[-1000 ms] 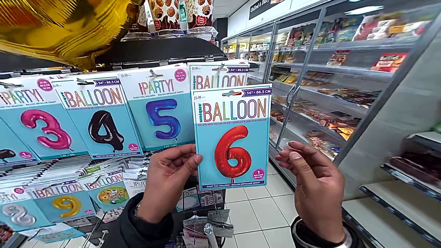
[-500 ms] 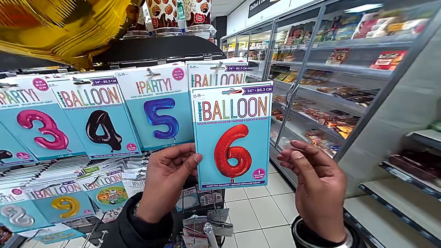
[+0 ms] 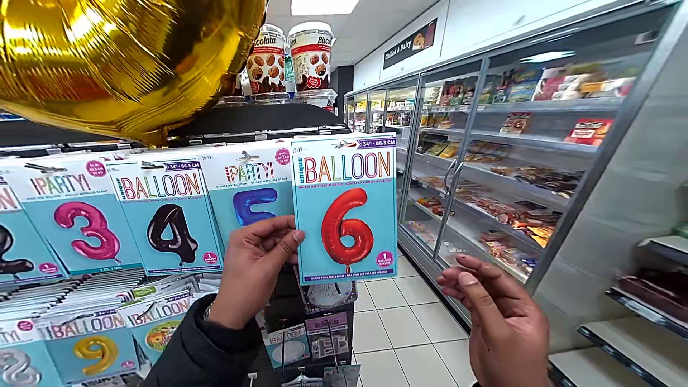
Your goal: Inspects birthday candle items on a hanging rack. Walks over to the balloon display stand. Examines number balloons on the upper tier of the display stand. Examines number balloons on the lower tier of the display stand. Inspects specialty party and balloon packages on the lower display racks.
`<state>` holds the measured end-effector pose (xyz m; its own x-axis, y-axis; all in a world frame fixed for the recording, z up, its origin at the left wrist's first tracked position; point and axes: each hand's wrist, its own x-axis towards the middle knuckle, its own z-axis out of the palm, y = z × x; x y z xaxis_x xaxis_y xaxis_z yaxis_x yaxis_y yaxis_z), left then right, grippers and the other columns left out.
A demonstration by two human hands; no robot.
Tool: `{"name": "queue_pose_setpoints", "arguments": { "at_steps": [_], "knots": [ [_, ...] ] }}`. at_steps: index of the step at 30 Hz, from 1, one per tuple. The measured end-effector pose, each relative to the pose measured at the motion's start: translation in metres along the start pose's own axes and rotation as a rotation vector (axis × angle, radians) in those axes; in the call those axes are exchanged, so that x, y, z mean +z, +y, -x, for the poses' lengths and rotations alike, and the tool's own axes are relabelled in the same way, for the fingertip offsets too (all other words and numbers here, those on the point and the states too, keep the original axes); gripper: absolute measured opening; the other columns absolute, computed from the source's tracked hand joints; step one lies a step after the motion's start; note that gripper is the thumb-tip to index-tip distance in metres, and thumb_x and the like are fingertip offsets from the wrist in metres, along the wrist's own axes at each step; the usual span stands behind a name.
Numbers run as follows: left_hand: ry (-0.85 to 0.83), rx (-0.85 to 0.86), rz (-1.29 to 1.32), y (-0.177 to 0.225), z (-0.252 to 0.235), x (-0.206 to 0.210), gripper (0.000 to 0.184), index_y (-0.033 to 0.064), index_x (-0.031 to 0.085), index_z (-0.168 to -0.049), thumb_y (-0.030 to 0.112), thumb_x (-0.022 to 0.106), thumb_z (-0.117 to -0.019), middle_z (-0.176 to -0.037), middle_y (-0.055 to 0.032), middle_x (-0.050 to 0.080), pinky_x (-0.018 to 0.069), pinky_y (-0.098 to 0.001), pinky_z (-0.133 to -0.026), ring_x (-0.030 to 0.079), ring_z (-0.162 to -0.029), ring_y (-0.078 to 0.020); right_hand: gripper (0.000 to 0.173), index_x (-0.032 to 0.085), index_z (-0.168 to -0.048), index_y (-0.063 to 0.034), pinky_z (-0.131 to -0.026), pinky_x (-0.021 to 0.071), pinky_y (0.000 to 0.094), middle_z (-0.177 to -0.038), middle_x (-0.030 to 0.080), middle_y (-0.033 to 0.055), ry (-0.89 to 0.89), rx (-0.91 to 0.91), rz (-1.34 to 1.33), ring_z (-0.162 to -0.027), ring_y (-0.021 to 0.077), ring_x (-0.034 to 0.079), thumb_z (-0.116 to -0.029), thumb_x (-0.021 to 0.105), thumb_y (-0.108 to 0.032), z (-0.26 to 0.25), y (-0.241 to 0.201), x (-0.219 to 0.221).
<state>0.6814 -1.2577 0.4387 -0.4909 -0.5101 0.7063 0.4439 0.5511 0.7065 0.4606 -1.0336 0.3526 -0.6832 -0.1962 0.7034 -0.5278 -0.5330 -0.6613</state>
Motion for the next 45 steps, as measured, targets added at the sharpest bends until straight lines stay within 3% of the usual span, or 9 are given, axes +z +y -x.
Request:
{"name": "queue_pose_setpoints", "arguments": {
  "at_steps": [14,17,22,24,27,33,41,45],
  "knots": [
    [0.091,-0.100,-0.111,-0.017,-0.016,0.008,0.019,0.0024,0.075,-0.112,0.006,0.073,-0.0936,-0.095,-0.0109,0.076,0.0648,-0.0351,-0.066,0.073,-0.075,-0.0218,0.029,0.066,-0.123,-0.0019,-0.073,0.0632,0.0327,-0.098,0.072,0.0117,0.007,-0.007,-0.010,-0.084,0.0225,0.072,-0.1000,0.061,-0.018,0.005,-0.012,-0.011],
    [0.133,-0.093,-0.107,-0.024,-0.009,0.008,0.026,0.0011,0.072,-0.118,0.007,0.073,-0.0936,-0.105,-0.0105,0.076,0.0664,-0.0378,-0.077,0.075,-0.088,-0.0211,0.029,0.064,-0.126,-0.0025,-0.073,0.0635,0.0334,-0.100,0.073,0.0083,-0.049,-0.012,0.005,-0.085,0.0207,0.073,-0.1021,0.058,-0.017,0.009,-0.010,-0.013],
    [0.177,-0.046,-0.103,-0.027,0.041,-0.002,0.034,-0.0035,0.066,-0.127,0.007,0.070,-0.0951,-0.122,-0.0154,0.070,0.0627,-0.0375,-0.091,0.072,-0.106,-0.0209,0.026,0.056,-0.123,0.0016,-0.075,0.0637,0.0310,-0.098,0.071,-0.0006,-0.152,0.092,0.017,-0.083,0.0136,0.073,-0.1043,0.044,-0.012,0.026,-0.014,0.007],
    [0.159,-0.052,-0.044,-0.030,0.072,-0.012,0.032,-0.0066,0.064,-0.128,0.004,0.066,-0.0971,-0.121,-0.0183,0.070,0.0627,-0.0385,-0.090,0.072,-0.104,-0.0227,0.024,0.058,-0.126,-0.0035,-0.078,0.0633,0.0310,-0.099,0.073,0.0001,-0.249,0.145,-0.073,-0.087,0.0153,0.073,-0.1076,0.046,-0.013,0.038,0.000,0.012],
    [0.146,-0.142,-0.033,-0.029,0.121,-0.029,0.025,-0.0052,0.067,-0.122,0.005,0.064,-0.0991,-0.107,-0.0167,0.073,0.0648,-0.0388,-0.080,0.074,-0.091,-0.0228,0.023,0.061,-0.125,-0.0081,-0.078,0.0629,0.0300,-0.099,0.074,0.0007,-0.346,0.185,-0.189,-0.087,0.0159,0.073,-0.1071,0.047,-0.013,0.063,0.014,0.038],
    [0.211,-0.287,-0.059,-0.038,0.193,-0.094,0.021,0.0000,0.068,-0.119,0.009,0.063,-0.1007,-0.100,-0.0121,0.074,0.0646,-0.0364,-0.074,0.074,-0.082,-0.0202,0.021,0.071,-0.117,-0.0136,-0.074,0.0632,0.0322,-0.097,0.074,0.0033,-0.530,0.223,-0.324,-0.082,0.0177,0.073,-0.1029,0.062,-0.025,0.118,0.029,0.108],
    [0.455,-0.302,-0.113,-0.041,0.246,-0.226,0.021,0.0002,0.070,-0.118,0.010,0.062,-0.1015,-0.095,-0.0150,0.073,0.0645,-0.0369,-0.073,0.074,-0.079,-0.0224,0.019,0.072,-0.115,-0.0121,-0.077,0.0630,0.0318,-0.096,0.075,0.0037,-0.671,0.337,-0.357,-0.083,0.0175,0.073,-0.1046,0.056,-0.014,0.182,0.022,0.206],
    [0.533,-0.315,-0.102,-0.044,0.271,-0.310,0.021,0.0008,0.071,-0.117,0.011,0.062,-0.1006,-0.093,-0.0148,0.073,0.0636,-0.0371,-0.074,0.073,-0.078,-0.0225,0.019,0.073,-0.115,-0.0148,-0.077,0.0632,0.0318,-0.096,0.075,0.0017,-0.724,0.336,-0.360,-0.084,0.0168,0.073,-0.1052,0.057,-0.017,0.226,0.016,0.270]
  ]
}}
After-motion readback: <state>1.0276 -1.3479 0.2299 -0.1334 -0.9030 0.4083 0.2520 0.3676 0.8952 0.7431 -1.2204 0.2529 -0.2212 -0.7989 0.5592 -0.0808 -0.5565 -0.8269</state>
